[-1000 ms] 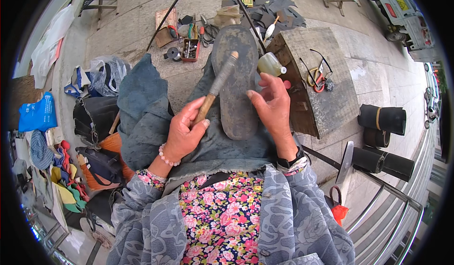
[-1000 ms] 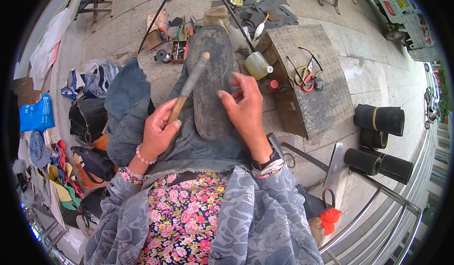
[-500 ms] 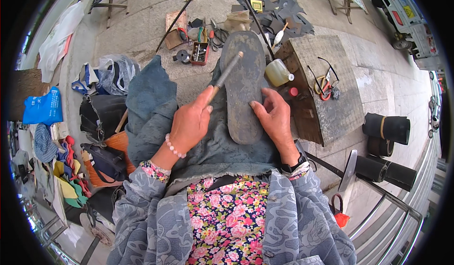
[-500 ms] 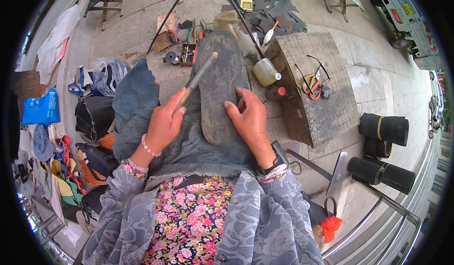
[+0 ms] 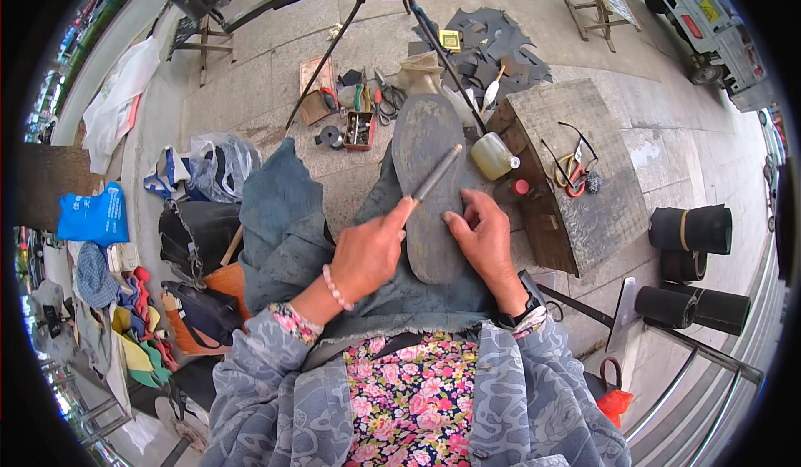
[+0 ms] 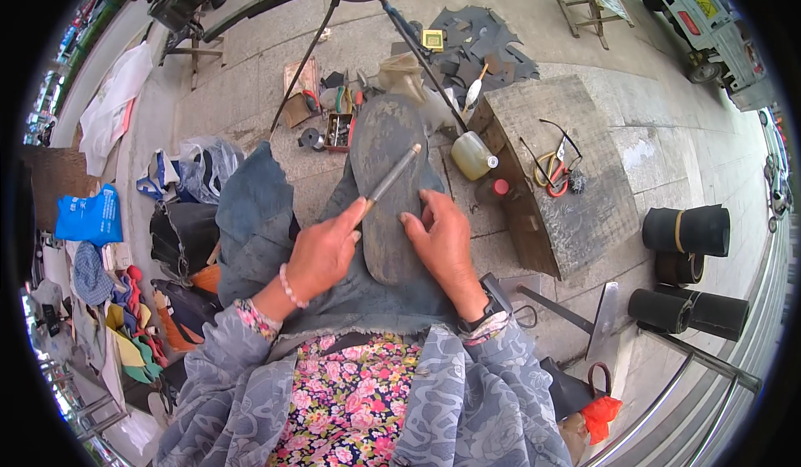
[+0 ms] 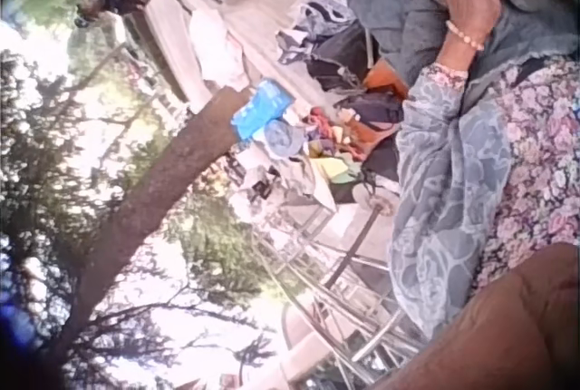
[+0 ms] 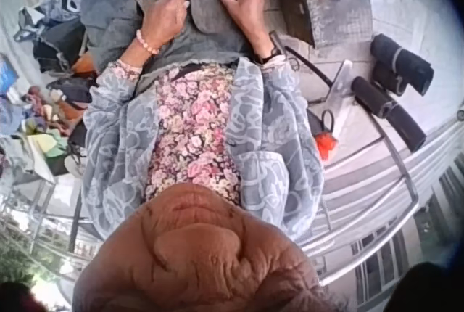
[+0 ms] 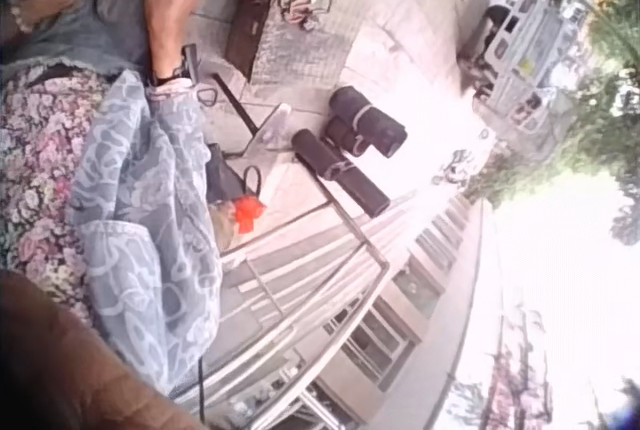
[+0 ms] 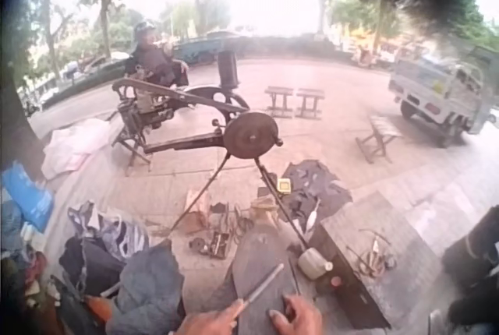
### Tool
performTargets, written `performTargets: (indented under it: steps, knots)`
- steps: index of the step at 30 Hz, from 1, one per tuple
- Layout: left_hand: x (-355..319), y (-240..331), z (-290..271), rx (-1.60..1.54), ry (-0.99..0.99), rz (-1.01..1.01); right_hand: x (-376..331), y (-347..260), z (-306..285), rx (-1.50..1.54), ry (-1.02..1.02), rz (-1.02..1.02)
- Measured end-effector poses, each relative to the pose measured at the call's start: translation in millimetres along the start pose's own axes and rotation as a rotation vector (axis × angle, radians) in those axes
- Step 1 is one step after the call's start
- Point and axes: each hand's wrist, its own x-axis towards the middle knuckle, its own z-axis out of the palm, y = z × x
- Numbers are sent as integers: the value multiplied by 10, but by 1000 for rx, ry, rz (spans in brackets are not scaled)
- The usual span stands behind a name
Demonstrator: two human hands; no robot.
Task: Repairing a shoe sole by scraping and preparing it with hand tools.
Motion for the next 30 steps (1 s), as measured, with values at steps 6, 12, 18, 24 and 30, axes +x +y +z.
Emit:
performTargets:
  steps: [6,12,18,24,30]
  knots:
    - [507,-305,-66,105,245,-12,-21,-22,-14,9,11,-2]
    - [287,-137,6,90,157,95,-27,10,23,31,32,-2]
    - [613,-198,-13,132,144,7,44,33,-9,32,46,-42]
    - [183,-119,77,96,106,14,-8,151,71,48,102,-97]
    - [-28,-84,254,207,14,-40,91,196,57,164,82,4]
